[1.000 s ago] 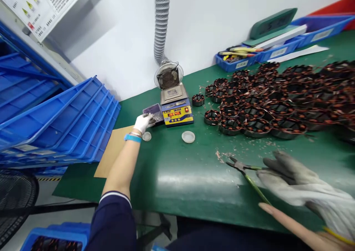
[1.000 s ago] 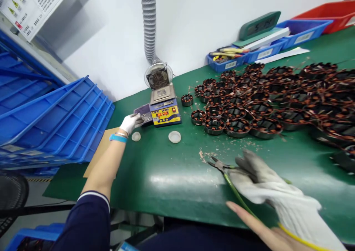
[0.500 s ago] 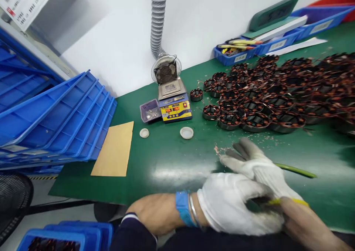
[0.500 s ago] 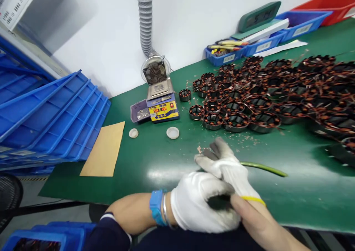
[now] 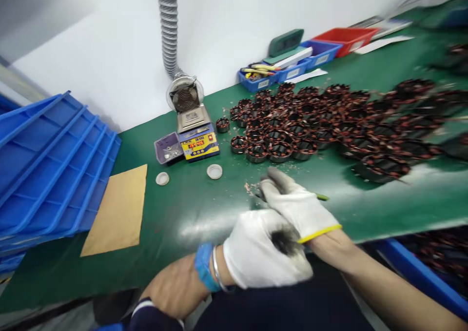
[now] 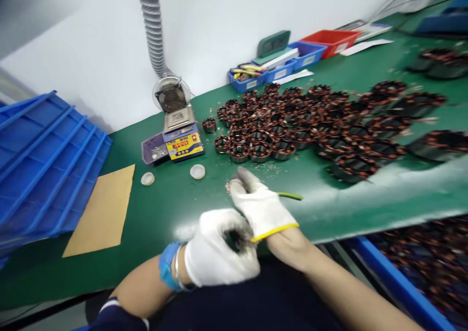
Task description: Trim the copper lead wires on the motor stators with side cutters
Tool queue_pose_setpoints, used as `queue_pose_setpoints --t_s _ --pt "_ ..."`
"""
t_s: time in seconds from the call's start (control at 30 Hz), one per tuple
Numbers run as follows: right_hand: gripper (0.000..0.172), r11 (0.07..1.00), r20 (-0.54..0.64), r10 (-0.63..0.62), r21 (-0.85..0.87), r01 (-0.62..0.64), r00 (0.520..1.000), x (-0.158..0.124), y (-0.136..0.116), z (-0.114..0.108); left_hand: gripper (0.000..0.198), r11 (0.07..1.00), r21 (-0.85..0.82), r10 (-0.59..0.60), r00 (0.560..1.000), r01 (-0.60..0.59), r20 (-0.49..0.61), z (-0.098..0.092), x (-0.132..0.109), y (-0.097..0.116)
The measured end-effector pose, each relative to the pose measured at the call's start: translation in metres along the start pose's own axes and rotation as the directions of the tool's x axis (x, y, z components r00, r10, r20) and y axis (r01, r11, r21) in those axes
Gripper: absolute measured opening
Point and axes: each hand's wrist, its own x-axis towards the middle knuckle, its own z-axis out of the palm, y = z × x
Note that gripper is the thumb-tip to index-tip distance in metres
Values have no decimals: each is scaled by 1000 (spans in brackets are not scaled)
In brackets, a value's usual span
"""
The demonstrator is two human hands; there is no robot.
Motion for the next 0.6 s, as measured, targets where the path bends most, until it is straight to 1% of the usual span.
queue_pose_setpoints --t_s 0.03,0.07,0.1,0.13,0.17,0.2,0.23,0.3,0.37,0.4,0.43,0.47,0.5,0.53,0.57,0.6 --pt "78 999 3 40 10 -40 999 5 -3 4 10 990 73 110 989 -117 101 6 -2 -2" --pt "85 996 20 78 51 -79 997 10 -6 8 10 961 139 205 954 -239 221 13 -2 -4" --pt "90 995 26 81 55 -83 996 14 -8 12 12 918 189 272 900 -349 340 20 -1 -6" --pt "94 997 28 68 45 -70 997 17 -10 16 16 874 219 306 843 -433 443 27 1 -7" --pt "95 999 21 38 18 -38 999 19 -13 18 20 835 246 318 797 -492 513 34 4 -8" --pt "93 1000 8 -5 -22 6 1000 19 -15 18 22 802 274 316 767 -530 558 39 7 -9" --pt "89 997 -5 -49 -63 49 999 20 -17 17 22 775 309 306 755 -551 580 43 10 -9" --pt "79 985 -27 -117 -133 113 993 22 -18 10 15 739 371 266 750 -562 605 46 13 -9" --pt "70 962 -78 -171 -229 149 982 29 -12 -7 8 731 397 224 745 -555 628 44 12 -12" --pt "67 941 -110 -199 -300 158 974 35 -7 -18 7 742 397 211 750 -540 627 41 10 -15" --pt "64 908 -135 -227 -386 160 964 43 -1 -30 10 765 396 203 775 -507 599 37 7 -19" --pt "62 862 -148 -257 -482 157 955 52 6 -42 13 801 392 194 815 -453 546 33 3 -25" --pt "59 795 -125 -283 -585 159 951 62 12 -52 17 844 383 180 870 -377 458 27 0 -32" --pt "55 716 -70 -293 -677 170 954 72 17 -60 20 891 359 151 926 -279 345 22 -3 -40" --pt "52 643 -4 -296 -740 197 955 83 20 -65 20 935 309 105 967 -175 230 16 -4 -49" --pt "49 582 72 -291 -778 236 954 93 21 -66 18 969 235 44 992 -71 117 11 -5 -57"
